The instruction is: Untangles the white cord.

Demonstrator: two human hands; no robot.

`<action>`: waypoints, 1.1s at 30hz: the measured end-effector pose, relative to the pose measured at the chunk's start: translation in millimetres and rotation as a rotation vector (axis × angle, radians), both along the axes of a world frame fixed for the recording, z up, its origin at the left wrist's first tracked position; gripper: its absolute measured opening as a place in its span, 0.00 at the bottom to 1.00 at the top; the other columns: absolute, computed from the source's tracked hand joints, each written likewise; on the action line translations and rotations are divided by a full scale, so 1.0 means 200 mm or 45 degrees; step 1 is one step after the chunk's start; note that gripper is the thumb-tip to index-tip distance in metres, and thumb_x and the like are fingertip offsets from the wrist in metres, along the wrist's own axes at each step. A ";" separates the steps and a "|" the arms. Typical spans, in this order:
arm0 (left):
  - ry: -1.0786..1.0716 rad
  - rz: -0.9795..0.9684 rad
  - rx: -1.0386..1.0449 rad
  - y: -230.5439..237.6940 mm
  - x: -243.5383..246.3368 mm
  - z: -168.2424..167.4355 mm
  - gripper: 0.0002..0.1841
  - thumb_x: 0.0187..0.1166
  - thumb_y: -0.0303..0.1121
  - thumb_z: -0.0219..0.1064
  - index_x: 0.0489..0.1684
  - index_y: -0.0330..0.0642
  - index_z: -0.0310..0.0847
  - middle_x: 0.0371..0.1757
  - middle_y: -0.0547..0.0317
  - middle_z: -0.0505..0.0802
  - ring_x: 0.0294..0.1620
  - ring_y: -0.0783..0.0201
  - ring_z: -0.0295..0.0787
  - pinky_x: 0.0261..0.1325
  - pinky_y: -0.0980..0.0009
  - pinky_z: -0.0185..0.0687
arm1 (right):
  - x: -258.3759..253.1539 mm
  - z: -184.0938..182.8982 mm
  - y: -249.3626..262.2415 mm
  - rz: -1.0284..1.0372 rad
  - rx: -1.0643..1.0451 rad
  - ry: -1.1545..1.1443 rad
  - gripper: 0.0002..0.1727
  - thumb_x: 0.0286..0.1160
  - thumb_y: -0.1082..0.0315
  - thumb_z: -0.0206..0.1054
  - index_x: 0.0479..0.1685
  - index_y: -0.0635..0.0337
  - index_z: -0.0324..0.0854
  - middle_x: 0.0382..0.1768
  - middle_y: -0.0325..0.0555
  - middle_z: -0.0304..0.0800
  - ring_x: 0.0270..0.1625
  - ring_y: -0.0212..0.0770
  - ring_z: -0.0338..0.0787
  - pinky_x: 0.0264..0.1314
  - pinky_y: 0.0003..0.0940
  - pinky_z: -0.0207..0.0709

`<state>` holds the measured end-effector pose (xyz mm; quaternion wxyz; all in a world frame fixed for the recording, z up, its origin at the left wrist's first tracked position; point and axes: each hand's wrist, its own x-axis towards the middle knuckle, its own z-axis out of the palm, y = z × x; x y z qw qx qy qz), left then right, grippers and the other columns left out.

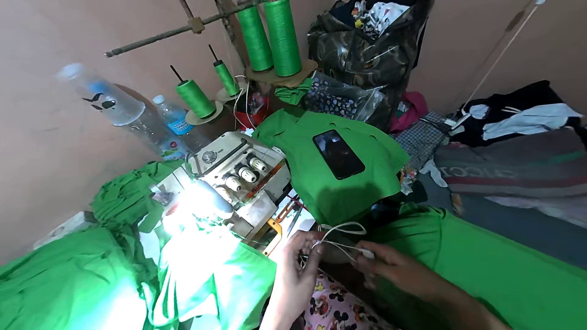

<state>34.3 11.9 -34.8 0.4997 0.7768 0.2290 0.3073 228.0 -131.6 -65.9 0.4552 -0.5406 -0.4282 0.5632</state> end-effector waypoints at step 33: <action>-0.316 0.111 -0.820 -0.13 0.01 -0.12 0.08 0.88 0.25 0.52 0.54 0.36 0.77 0.42 0.60 0.95 0.41 0.65 0.96 0.50 0.65 0.95 | 0.00 -0.02 0.08 -0.212 0.488 0.069 0.37 0.89 0.39 0.47 0.78 0.61 0.77 0.83 0.42 0.73 0.84 0.37 0.73 0.84 0.37 0.71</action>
